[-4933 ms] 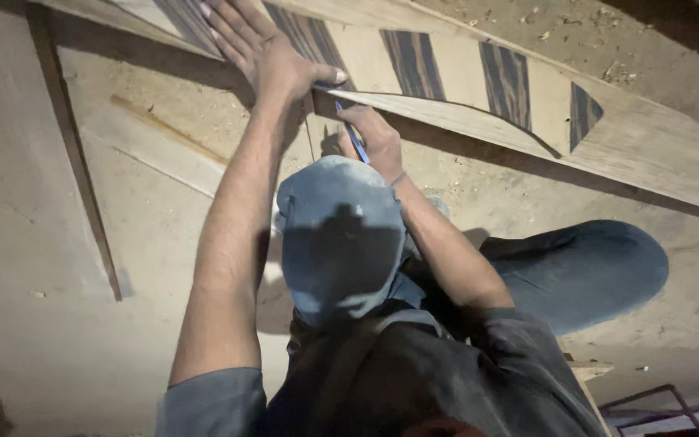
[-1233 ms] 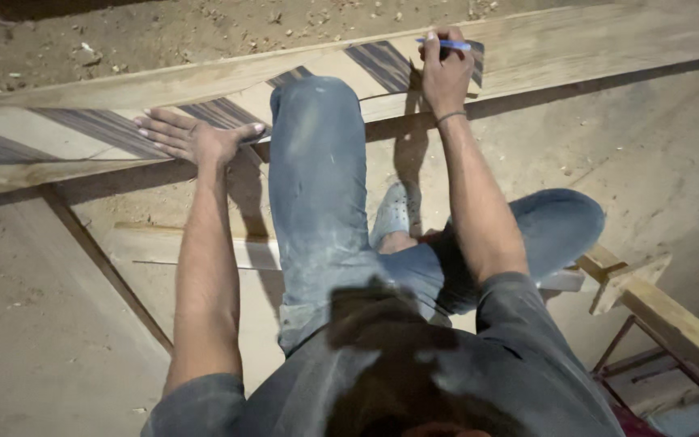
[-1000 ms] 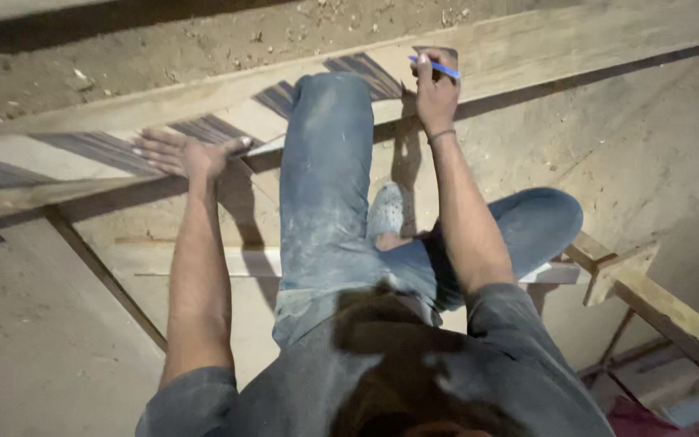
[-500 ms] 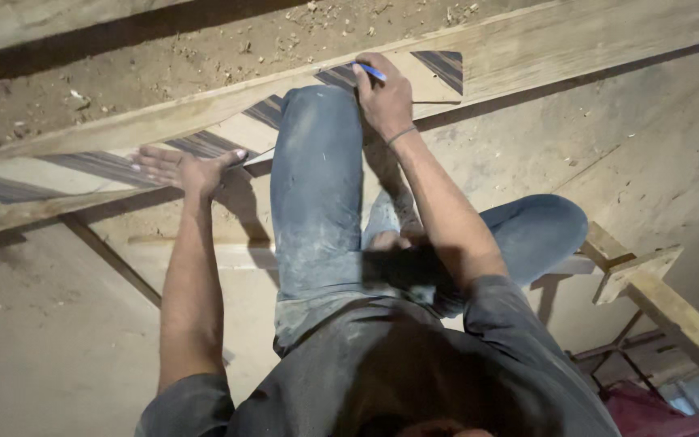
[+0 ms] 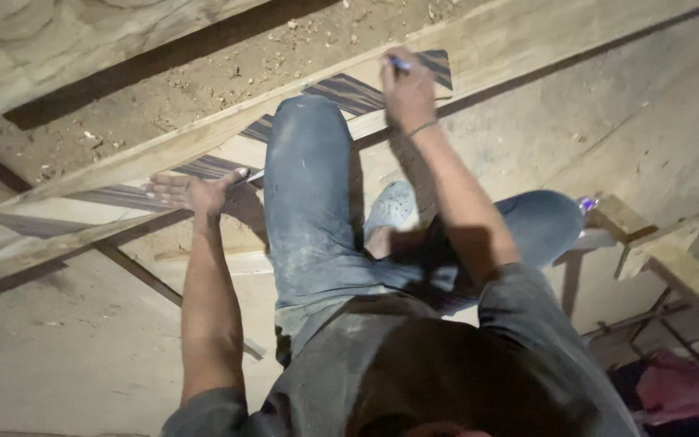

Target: The person sits on the floor and uses a pen to trace a curved line onto a wooden plank using a flexible template. They reposition the template and continue tracing along the wood's length.

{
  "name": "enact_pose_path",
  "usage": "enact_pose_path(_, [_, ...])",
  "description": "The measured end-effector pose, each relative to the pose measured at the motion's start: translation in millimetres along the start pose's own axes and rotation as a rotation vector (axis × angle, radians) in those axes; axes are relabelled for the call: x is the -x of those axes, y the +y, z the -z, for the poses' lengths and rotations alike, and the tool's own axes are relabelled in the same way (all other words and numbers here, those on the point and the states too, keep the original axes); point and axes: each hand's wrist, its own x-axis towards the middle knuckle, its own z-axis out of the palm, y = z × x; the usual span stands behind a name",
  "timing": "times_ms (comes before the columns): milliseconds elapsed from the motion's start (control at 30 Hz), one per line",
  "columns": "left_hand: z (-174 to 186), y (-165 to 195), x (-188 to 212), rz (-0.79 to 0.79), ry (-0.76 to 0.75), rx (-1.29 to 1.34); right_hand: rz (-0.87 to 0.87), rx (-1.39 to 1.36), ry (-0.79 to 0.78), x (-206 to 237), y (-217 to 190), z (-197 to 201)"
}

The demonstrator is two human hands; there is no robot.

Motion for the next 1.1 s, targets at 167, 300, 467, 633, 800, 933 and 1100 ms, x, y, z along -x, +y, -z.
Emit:
enact_pose_path(167, [-5.3, -5.0, -1.3, -0.025, 0.02, 0.001, 0.087, 0.241, 0.193, -8.7, 50.5, 33.5])
enact_pose_path(300, [-3.3, -4.3, -0.6, -0.004, -0.003, -0.022, -0.028, 0.147, 0.193, -0.4, 37.9, 9.8])
enact_pose_path(467, [-7.9, 1.0, 0.6, 0.037, 0.012, -0.027, 0.029, 0.036, 0.276, 18.6, 6.8, -26.3])
enact_pose_path(633, [-16.0, -2.5, 4.3, -0.043, 0.074, 0.085, -0.153, -0.003, 0.314, 14.3, 27.7, 6.4])
enact_pose_path(800, [-12.5, -3.9, -2.1, 0.043, 0.024, -0.113, -0.083, 0.163, 0.454, 5.0, 58.6, 33.8])
enact_pose_path(933, [-13.1, -2.6, -3.1, 0.028, 0.036, -0.102, -0.039, 0.167, 0.468, 3.6, 71.5, 35.6])
enact_pose_path(1100, [-15.8, 3.6, 3.6, -0.01, 0.172, -0.16, 0.091, 0.336, 0.336, 3.7, 64.4, 23.4])
